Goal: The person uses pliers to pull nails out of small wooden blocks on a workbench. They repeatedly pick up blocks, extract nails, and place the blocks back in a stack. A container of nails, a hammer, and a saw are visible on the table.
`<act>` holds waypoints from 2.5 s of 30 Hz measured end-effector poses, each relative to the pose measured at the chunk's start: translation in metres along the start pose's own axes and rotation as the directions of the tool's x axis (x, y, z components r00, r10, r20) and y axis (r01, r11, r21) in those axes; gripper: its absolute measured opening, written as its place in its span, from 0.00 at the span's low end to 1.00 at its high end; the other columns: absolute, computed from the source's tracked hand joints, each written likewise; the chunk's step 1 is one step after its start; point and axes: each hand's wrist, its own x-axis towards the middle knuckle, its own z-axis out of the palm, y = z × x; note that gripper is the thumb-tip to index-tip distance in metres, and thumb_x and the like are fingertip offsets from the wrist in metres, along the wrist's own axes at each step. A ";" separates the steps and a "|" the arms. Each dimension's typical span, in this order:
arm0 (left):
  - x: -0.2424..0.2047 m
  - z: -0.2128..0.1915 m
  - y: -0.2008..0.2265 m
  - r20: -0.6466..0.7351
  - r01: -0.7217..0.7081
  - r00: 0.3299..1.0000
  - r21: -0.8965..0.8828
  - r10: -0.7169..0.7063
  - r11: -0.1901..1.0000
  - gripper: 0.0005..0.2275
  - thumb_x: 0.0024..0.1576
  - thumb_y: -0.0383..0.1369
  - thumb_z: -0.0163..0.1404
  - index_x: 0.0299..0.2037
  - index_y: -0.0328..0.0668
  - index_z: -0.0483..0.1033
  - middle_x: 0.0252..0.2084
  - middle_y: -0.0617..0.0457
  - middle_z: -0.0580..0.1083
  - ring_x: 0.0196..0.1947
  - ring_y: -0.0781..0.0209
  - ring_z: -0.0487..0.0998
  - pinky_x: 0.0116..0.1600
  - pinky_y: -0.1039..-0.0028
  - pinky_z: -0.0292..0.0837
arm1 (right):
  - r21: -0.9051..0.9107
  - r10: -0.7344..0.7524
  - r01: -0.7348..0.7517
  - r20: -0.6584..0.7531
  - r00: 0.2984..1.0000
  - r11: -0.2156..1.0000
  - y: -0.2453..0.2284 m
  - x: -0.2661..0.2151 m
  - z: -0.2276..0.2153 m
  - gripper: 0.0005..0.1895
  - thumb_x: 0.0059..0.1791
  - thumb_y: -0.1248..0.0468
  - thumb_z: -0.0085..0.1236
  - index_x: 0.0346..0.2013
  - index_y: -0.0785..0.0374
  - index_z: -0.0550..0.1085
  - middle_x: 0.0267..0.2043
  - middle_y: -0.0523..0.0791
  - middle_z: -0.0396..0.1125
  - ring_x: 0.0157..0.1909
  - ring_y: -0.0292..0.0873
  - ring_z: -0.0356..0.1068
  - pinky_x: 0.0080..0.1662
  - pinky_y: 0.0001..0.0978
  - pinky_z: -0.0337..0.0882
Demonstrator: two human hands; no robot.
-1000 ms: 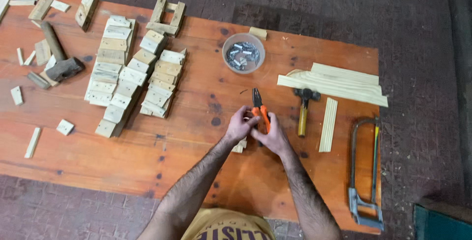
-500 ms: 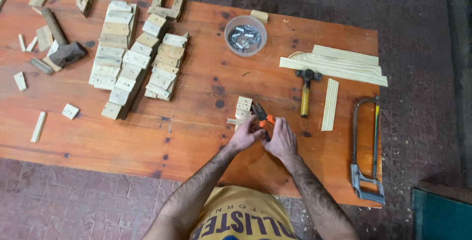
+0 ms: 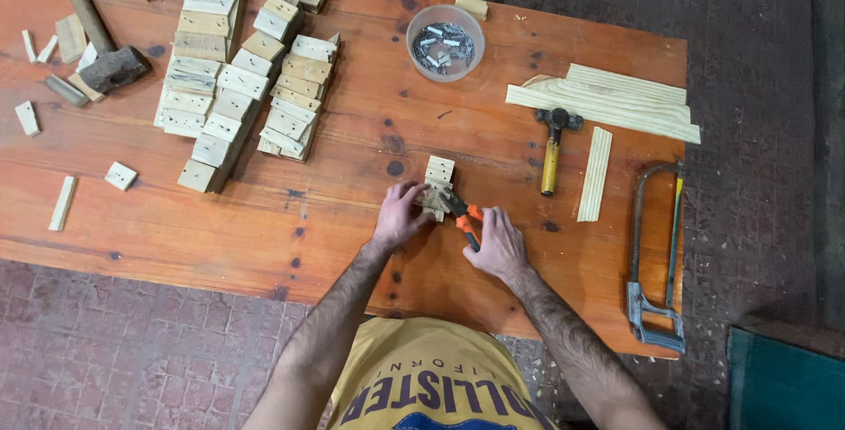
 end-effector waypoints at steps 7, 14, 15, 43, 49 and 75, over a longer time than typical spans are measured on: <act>0.005 0.026 -0.030 0.012 0.078 0.997 -0.114 -0.077 0.990 0.15 0.50 0.34 0.63 0.47 0.67 0.81 0.50 0.52 0.73 0.53 0.42 0.77 0.57 0.55 0.75 | -0.026 -0.018 0.021 0.107 0.994 0.999 -0.006 0.008 0.002 0.42 0.33 0.51 0.59 0.58 0.64 0.63 0.52 0.51 0.62 0.59 0.57 0.65 0.51 0.57 0.74; 0.012 0.022 -0.038 0.105 0.172 0.983 -0.216 -0.152 0.961 0.13 0.52 0.41 0.63 0.47 0.65 0.81 0.40 0.48 0.78 0.48 0.41 0.79 0.54 0.53 0.75 | -0.072 -0.054 0.061 0.099 0.994 0.996 -0.006 0.014 0.009 0.42 0.32 0.50 0.61 0.58 0.62 0.63 0.51 0.49 0.61 0.58 0.54 0.65 0.52 0.53 0.73; 0.013 0.021 -0.039 0.155 0.241 0.965 -0.214 -0.210 0.947 0.12 0.53 0.42 0.62 0.47 0.63 0.80 0.41 0.48 0.79 0.50 0.43 0.79 0.56 0.53 0.75 | -0.064 -0.052 0.058 0.102 0.993 0.996 -0.008 0.015 0.008 0.42 0.33 0.51 0.61 0.58 0.63 0.64 0.51 0.50 0.61 0.58 0.54 0.65 0.52 0.53 0.73; 0.053 0.021 -0.026 0.321 0.562 0.704 0.294 -0.633 0.774 0.13 0.49 0.48 0.58 0.41 0.61 0.85 0.44 0.43 0.81 0.51 0.45 0.82 0.55 0.59 0.80 | -0.261 -0.033 0.162 0.436 0.899 0.952 -0.046 0.047 -0.072 0.33 0.36 0.49 0.61 0.49 0.60 0.65 0.46 0.50 0.66 0.50 0.58 0.75 0.49 0.58 0.75; 0.051 0.019 -0.024 0.354 0.575 0.676 0.293 -0.646 0.764 0.13 0.49 0.50 0.57 0.41 0.65 0.85 0.45 0.46 0.81 0.52 0.46 0.81 0.56 0.56 0.79 | -0.212 0.002 0.119 0.496 0.868 0.970 -0.050 0.049 -0.083 0.33 0.37 0.49 0.59 0.51 0.61 0.65 0.52 0.52 0.68 0.54 0.62 0.74 0.55 0.60 0.73; 0.027 0.030 -0.033 0.314 0.414 0.870 -0.044 -0.380 0.909 0.24 0.47 0.41 0.68 0.52 0.54 0.73 0.49 0.45 0.80 0.55 0.43 0.79 0.60 0.54 0.76 | 0.165 0.002 -0.052 0.291 0.957 0.985 -0.005 0.033 -0.021 0.33 0.35 0.49 0.59 0.52 0.57 0.65 0.46 0.54 0.68 0.52 0.66 0.73 0.49 0.64 0.70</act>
